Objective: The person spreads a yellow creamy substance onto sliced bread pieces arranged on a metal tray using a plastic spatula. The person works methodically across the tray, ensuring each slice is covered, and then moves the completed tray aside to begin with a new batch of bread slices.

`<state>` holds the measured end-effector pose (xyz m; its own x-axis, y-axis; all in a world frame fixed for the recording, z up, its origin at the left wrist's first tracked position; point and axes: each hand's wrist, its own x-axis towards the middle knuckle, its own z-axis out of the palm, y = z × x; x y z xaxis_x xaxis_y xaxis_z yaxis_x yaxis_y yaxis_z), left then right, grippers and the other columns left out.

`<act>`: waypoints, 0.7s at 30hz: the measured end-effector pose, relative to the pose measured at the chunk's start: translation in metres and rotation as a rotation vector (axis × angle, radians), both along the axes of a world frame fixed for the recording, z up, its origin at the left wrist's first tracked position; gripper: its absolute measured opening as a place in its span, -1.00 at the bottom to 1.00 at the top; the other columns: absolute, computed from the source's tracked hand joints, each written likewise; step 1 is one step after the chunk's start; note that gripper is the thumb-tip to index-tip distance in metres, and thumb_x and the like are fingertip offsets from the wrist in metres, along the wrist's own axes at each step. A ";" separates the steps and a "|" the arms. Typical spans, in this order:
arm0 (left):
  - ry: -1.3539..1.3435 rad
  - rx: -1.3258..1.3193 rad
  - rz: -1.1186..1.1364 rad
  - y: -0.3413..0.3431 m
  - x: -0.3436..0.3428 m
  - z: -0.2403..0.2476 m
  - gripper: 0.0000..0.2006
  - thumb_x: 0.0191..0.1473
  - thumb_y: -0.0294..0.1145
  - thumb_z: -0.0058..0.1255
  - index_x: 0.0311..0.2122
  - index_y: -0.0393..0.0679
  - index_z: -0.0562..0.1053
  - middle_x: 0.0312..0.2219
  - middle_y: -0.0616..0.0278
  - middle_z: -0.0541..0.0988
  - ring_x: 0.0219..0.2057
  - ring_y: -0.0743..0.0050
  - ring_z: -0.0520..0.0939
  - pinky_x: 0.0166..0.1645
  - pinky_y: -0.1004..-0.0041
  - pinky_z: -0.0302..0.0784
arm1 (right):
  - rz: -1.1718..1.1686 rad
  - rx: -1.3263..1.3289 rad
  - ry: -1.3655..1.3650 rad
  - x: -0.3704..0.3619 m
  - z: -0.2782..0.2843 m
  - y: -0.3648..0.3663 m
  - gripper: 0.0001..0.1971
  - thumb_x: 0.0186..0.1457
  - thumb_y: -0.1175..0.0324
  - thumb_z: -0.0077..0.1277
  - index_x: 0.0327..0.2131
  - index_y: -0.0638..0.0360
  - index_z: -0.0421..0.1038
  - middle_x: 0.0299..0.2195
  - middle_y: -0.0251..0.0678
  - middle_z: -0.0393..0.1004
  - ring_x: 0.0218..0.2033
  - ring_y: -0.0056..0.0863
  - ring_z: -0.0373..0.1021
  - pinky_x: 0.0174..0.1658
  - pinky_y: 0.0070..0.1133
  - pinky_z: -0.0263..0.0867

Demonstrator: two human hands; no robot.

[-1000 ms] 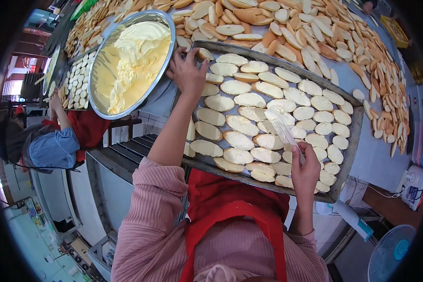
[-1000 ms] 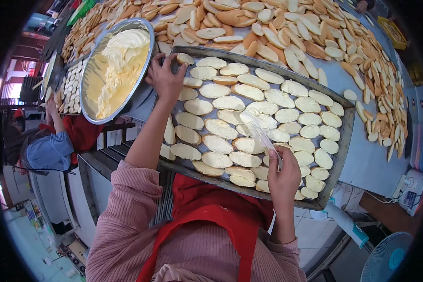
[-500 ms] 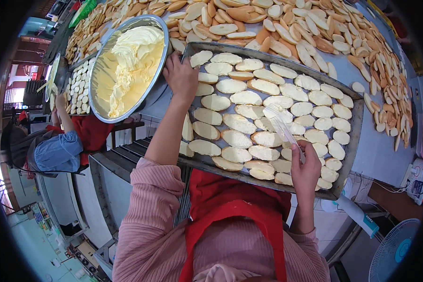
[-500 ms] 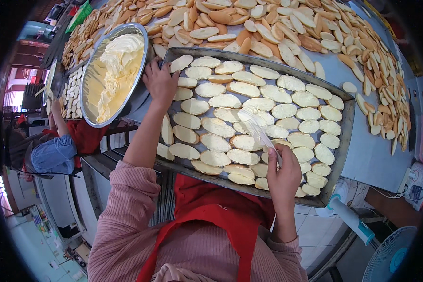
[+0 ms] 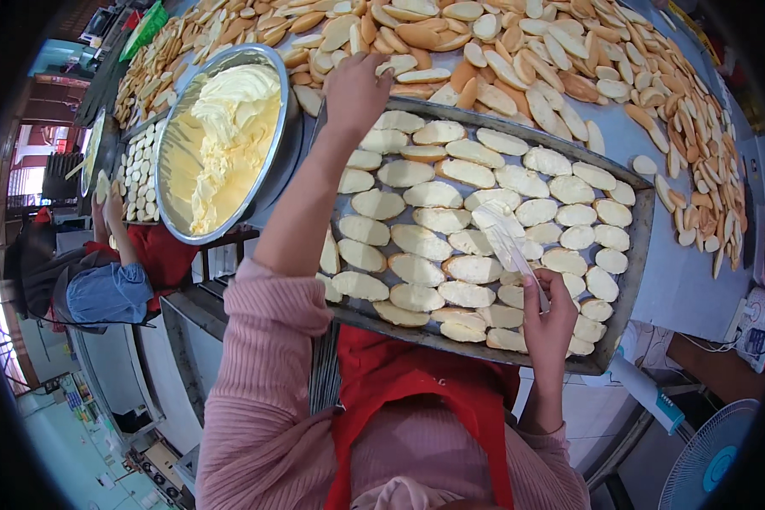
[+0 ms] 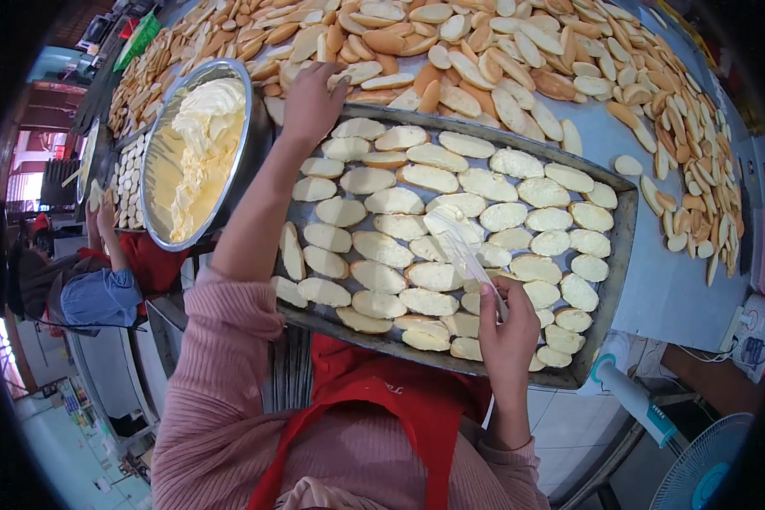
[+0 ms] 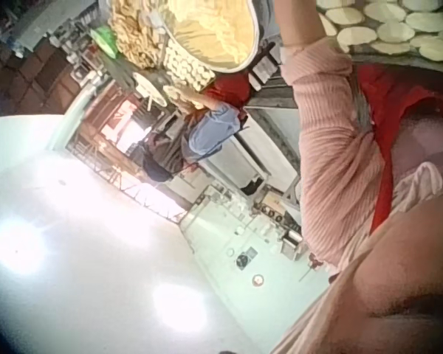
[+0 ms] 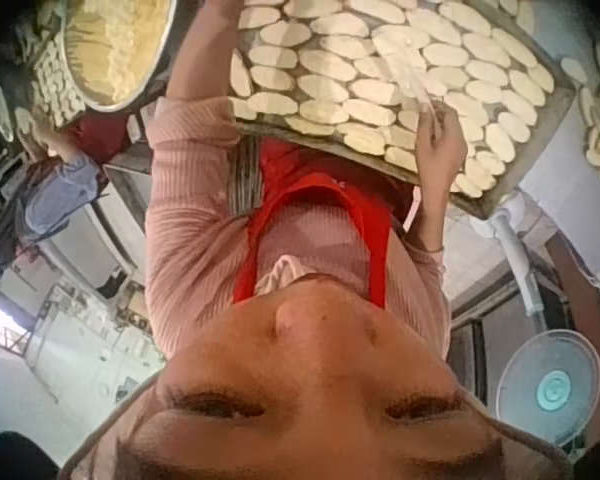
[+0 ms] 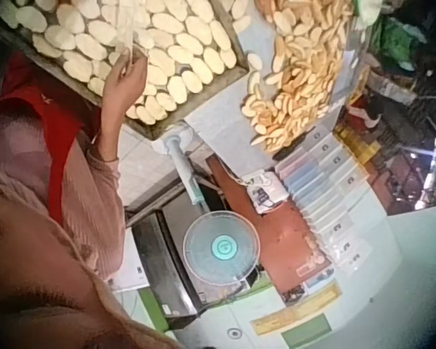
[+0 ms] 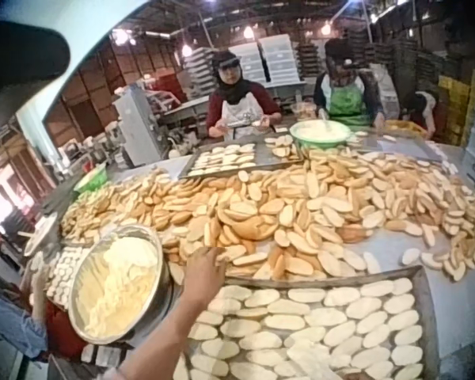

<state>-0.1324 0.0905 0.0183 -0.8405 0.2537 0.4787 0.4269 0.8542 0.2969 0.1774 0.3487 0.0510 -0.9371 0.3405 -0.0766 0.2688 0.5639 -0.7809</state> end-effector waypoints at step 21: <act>-0.584 -0.184 -0.125 0.038 -0.067 0.010 -0.60 0.11 -0.08 0.02 -0.05 -0.13 0.46 -0.16 -0.09 0.56 -0.16 0.03 0.58 -0.09 0.16 0.47 | -0.100 -0.169 -0.039 -0.013 -0.003 0.008 -0.83 0.20 0.35 0.03 -0.28 0.28 0.41 -0.48 -0.46 0.42 -0.48 -0.77 0.26 -0.47 -0.76 0.14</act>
